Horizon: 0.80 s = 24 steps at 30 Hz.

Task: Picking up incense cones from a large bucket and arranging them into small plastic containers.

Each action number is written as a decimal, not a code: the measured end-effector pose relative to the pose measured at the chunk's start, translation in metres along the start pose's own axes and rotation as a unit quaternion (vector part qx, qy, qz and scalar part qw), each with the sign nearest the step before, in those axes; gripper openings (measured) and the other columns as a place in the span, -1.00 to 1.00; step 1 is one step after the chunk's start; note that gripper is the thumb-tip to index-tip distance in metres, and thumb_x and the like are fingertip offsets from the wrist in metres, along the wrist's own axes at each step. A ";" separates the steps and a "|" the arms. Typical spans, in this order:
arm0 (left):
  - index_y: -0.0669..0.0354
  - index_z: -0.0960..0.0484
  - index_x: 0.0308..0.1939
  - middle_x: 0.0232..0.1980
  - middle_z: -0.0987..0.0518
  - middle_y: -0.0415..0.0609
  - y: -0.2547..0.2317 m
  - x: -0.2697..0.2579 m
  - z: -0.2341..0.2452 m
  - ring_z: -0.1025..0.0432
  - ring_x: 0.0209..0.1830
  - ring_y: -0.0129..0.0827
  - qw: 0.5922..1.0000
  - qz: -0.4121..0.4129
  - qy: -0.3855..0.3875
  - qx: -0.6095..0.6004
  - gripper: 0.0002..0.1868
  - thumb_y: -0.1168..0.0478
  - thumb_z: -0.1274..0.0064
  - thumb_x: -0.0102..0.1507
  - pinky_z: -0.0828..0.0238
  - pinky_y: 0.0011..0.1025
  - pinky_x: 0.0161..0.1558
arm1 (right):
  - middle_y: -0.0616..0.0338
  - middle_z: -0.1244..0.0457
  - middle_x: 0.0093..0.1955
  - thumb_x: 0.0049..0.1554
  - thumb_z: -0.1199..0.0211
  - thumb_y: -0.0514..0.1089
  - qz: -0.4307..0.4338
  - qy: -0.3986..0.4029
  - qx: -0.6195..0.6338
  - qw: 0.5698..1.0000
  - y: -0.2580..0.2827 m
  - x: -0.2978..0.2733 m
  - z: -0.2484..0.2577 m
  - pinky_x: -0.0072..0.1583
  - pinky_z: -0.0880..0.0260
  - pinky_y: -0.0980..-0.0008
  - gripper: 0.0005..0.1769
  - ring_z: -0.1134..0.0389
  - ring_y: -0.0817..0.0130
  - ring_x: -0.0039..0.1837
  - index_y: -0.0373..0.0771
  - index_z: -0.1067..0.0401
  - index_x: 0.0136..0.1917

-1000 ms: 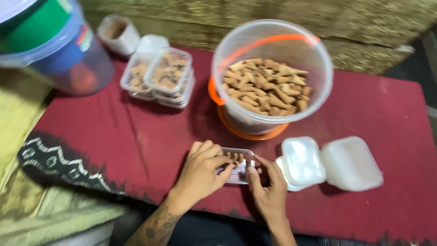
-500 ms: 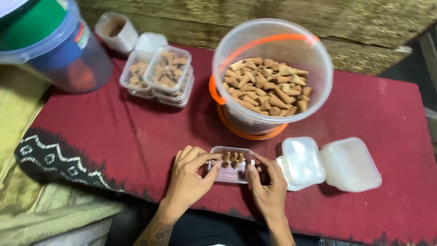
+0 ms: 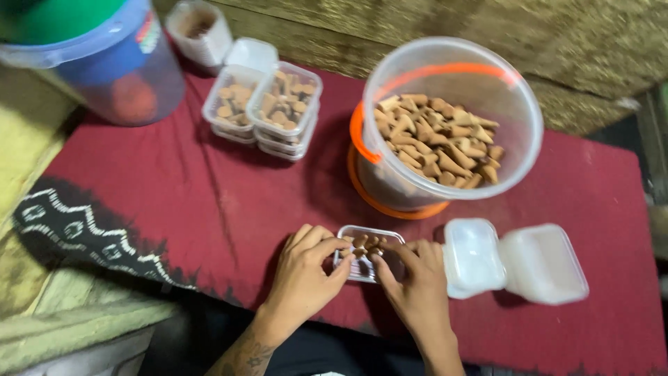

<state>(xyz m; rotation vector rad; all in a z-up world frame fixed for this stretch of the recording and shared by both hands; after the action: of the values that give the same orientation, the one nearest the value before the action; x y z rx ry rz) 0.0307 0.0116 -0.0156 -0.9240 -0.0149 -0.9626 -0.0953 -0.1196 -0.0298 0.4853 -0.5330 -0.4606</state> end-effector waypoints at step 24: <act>0.13 -0.73 -0.16 -0.28 -0.53 -0.18 -0.005 0.004 0.014 -0.37 -0.20 -0.33 0.997 -0.015 -0.037 -0.069 -0.83 0.28 -0.26 0.16 -0.38 -0.36 -0.12 | 0.21 -0.23 -0.13 0.22 -0.28 -0.15 -0.134 -0.133 0.140 0.972 -0.041 -0.032 0.002 0.07 -0.28 0.49 -0.71 -0.25 0.43 -0.06 -0.22 -0.54 0.20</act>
<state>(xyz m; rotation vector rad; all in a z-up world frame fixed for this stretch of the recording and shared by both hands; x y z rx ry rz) 0.0345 0.0173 -0.0024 -1.0888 -0.0263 -0.9649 -0.1323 -0.1356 -0.0619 0.7786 -0.8005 -0.7208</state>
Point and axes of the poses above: each hand's wrist, its own x-axis towards the middle knuckle, its own z-axis out of the back of the hand, y = z × x, the point moved 9 cm from there along x, towards the middle knuckle
